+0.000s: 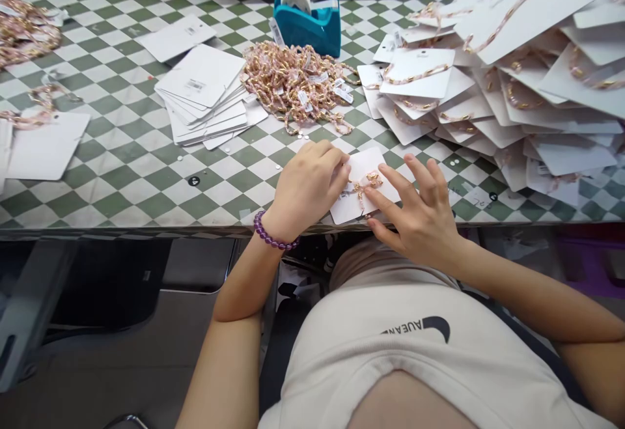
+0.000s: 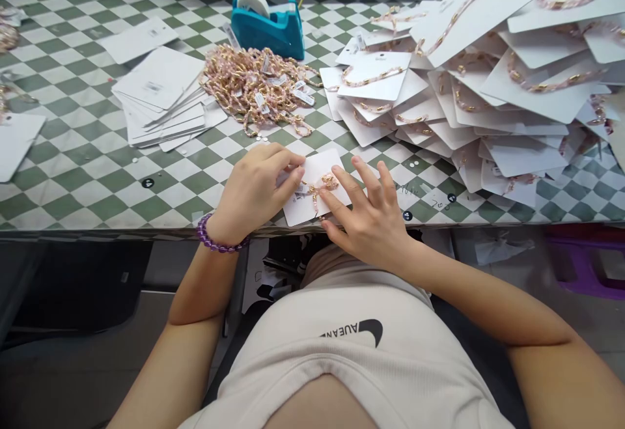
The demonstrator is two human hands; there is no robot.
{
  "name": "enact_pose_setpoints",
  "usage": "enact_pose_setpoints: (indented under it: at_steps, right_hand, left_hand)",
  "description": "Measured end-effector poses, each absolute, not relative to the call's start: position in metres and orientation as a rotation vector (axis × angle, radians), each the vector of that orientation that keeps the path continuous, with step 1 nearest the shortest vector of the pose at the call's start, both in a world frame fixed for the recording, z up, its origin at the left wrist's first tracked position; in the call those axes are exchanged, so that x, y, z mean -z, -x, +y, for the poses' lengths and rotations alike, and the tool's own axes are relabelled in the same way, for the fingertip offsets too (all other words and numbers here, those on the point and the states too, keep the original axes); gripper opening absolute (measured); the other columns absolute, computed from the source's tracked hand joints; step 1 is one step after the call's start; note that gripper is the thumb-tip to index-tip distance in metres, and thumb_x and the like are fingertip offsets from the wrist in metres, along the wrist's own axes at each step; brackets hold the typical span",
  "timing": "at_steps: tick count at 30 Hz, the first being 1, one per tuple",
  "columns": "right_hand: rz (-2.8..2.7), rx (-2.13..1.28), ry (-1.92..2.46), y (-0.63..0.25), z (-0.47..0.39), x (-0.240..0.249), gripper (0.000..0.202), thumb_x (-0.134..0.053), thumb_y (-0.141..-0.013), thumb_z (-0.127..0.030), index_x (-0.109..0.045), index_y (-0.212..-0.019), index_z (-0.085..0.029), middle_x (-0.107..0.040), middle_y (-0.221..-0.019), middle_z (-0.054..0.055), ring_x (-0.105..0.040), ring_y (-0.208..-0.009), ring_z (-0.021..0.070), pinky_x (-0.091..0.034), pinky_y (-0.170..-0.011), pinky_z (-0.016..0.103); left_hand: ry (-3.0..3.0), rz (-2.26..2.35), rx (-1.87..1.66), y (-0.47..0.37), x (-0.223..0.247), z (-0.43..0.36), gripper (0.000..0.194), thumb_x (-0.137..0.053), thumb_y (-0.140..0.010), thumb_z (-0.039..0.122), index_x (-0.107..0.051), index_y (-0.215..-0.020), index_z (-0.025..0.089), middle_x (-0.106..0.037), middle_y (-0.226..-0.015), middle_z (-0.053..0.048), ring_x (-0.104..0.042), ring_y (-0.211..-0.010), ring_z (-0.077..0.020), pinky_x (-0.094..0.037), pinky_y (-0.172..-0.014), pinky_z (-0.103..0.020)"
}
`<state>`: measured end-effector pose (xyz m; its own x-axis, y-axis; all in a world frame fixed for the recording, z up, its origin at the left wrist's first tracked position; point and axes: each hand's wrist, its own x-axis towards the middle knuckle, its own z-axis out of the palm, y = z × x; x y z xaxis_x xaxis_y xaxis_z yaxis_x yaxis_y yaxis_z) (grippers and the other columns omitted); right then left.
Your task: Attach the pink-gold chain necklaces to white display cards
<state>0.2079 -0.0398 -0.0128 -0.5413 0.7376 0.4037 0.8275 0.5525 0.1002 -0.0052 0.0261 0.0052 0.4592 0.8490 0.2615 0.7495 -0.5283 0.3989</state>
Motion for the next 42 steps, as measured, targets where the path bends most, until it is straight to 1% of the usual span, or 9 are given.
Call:
enact_pose_setpoints:
  at_steps: [12,16,19,21,26,31,37,40,42]
  right_hand:
    - [-2.562,0.187,1.263,-0.196,-0.029,-0.007,0.031,-0.054,-0.092,-0.035,-0.066,-0.119,-0.024,-0.05,-0.146,0.009,-0.029,-0.146,0.0385,-0.017,-0.115,0.07]
    - [-2.526,0.255,1.205,-0.203,-0.028,0.002,0.033,-0.053,-0.093,-0.039,-0.064,-0.121,-0.024,-0.054,-0.143,0.008,-0.033,-0.145,0.0363,-0.026,-0.115,0.065]
    - [-2.501,0.28,1.163,-0.209,-0.028,0.01,0.039,-0.055,-0.093,-0.038,-0.061,-0.127,-0.021,-0.051,-0.145,0.012,-0.031,-0.146,0.0348,-0.029,-0.117,0.059]
    - [-2.483,0.274,1.161,-0.209,-0.029,0.013,0.041,-0.057,-0.092,-0.037,-0.06,-0.129,-0.02,-0.05,-0.146,0.013,-0.029,-0.147,0.0338,-0.028,-0.118,0.058]
    - [-2.462,0.297,1.16,-0.206,-0.028,0.01,0.037,-0.058,-0.092,-0.038,-0.064,-0.124,-0.021,-0.052,-0.144,0.011,-0.032,-0.145,0.0351,-0.031,-0.116,0.059]
    - [-2.495,0.267,1.182,-0.207,-0.026,0.009,0.037,-0.057,-0.092,-0.038,-0.064,-0.124,-0.022,-0.05,-0.146,0.011,-0.032,-0.145,0.0357,-0.031,-0.115,0.059]
    - [-2.471,0.357,1.109,-0.211,-0.027,0.014,0.051,-0.056,-0.092,-0.04,-0.051,-0.139,-0.019,-0.049,-0.146,0.013,-0.027,-0.148,0.032,-0.033,-0.116,0.055]
    - [-2.514,0.369,1.155,-0.209,-0.028,0.012,0.056,-0.056,-0.092,-0.043,-0.049,-0.14,-0.016,-0.045,-0.148,0.017,-0.026,-0.147,0.036,-0.032,-0.115,0.058]
    - [-2.53,0.348,1.204,-0.207,-0.028,0.011,0.055,-0.055,-0.092,-0.045,-0.051,-0.138,-0.016,-0.046,-0.148,0.018,-0.028,-0.146,0.0377,-0.032,-0.114,0.059]
  left_hand:
    - [-2.506,1.381,-0.579,0.002,-0.008,0.028,0.028,-0.039,-0.098,0.024,-0.065,-0.097,0.013,-0.064,-0.098,-0.012,-0.057,-0.094,-0.0249,-0.046,-0.087,-0.039]
    - [-2.497,1.393,-0.645,0.003,-0.006,0.025,0.028,-0.04,-0.098,0.023,-0.066,-0.105,0.016,-0.064,-0.103,-0.012,-0.056,-0.096,-0.0251,-0.047,-0.089,-0.041]
    - [-2.532,1.324,-0.732,0.006,-0.006,0.02,0.029,-0.043,-0.099,0.027,-0.067,-0.114,0.022,-0.061,-0.124,-0.011,-0.051,-0.113,-0.0271,-0.043,-0.101,-0.046]
    - [-2.568,1.25,-0.753,0.007,-0.006,0.019,0.027,-0.047,-0.098,0.031,-0.07,-0.111,0.025,-0.06,-0.129,-0.009,-0.047,-0.122,-0.0285,-0.04,-0.106,-0.048]
    - [-2.623,1.091,-0.718,0.006,-0.004,0.024,0.023,-0.054,-0.096,0.031,-0.073,-0.105,0.023,-0.069,-0.116,-0.007,-0.047,-0.125,-0.0292,-0.042,-0.106,-0.048]
    - [-2.653,1.064,-0.725,0.002,-0.002,0.024,0.025,-0.05,-0.097,0.027,-0.074,-0.099,0.021,-0.072,-0.109,-0.006,-0.05,-0.124,-0.0287,-0.044,-0.103,-0.045]
    - [-2.524,1.119,-0.729,0.005,-0.002,0.018,0.033,-0.043,-0.1,0.031,-0.067,-0.118,0.019,-0.069,-0.121,-0.008,-0.057,-0.116,-0.0239,-0.044,-0.104,-0.042]
    - [-2.366,1.292,-0.826,0.01,-0.001,0.02,0.04,-0.04,-0.099,0.029,-0.053,-0.134,0.016,-0.063,-0.131,-0.012,-0.054,-0.121,-0.0243,-0.042,-0.107,-0.043]
    - [-2.302,1.42,-0.859,0.012,-0.001,0.02,0.043,-0.04,-0.098,0.027,-0.047,-0.139,0.016,-0.066,-0.127,-0.012,-0.056,-0.118,-0.0248,-0.043,-0.104,-0.044]
